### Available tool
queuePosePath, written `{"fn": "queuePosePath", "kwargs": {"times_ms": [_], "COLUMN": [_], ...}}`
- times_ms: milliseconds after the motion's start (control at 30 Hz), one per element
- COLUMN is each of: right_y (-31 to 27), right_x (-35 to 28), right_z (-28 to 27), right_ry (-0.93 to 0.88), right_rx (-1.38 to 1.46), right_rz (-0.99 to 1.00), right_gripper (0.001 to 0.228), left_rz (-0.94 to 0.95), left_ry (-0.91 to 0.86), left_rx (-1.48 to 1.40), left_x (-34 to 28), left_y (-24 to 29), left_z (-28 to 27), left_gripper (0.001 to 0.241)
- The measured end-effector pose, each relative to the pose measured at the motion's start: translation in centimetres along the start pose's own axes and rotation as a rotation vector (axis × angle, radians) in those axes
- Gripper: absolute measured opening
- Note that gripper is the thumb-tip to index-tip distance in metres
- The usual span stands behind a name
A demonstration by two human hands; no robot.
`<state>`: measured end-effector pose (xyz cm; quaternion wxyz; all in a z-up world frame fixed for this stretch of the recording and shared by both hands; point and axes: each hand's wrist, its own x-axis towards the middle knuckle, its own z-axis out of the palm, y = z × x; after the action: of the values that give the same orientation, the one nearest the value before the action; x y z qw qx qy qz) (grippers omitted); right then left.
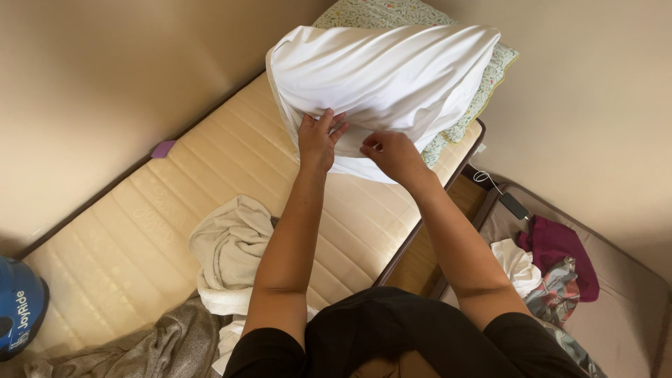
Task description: The person puts a white pillow into a white pillowcase by hand, tucking the corners and smoothing the fabric. They then place a patterned pillowcase on top of the finished pillow.
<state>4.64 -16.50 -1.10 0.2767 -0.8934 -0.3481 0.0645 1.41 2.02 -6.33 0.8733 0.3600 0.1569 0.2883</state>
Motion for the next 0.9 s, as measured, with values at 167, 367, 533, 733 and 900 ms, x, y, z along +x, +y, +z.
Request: {"fn": "queuePosePath", "kwargs": {"times_ms": [167, 367, 533, 733, 900], "right_y": [-0.6, 1.1, 3.4, 4.5, 7.4], "right_x": [-1.5, -1.1, 0.7, 2.8, 5.1], "right_z": [-2.6, -0.6, 2.4, 2.8, 2.1], "right_ry": [0.092, 0.151, 0.495, 0.811, 0.899], "right_rx": [0.031, -0.305, -0.302, -0.269, -0.287], "right_rz": [-0.177, -0.143, -0.293, -0.466, -0.486], "right_gripper": [0.034, 0.048, 0.013, 0.007, 0.014], "left_rz": [-0.048, -0.076, -0.084, 0.236, 0.846], "left_ry": [-0.027, -0.059, -0.096, -0.104, -0.108], "left_rx": [-0.040, -0.053, 0.009, 1.032, 1.528], "left_x": [-0.2, -0.1, -2.3, -4.1, -6.6], "left_y": [-0.2, 0.6, 2.8, 5.2, 7.8], "left_z": [-0.7, -1.7, -1.0, -1.2, -0.6], "left_gripper": [0.032, 0.025, 0.025, 0.026, 0.031]}}
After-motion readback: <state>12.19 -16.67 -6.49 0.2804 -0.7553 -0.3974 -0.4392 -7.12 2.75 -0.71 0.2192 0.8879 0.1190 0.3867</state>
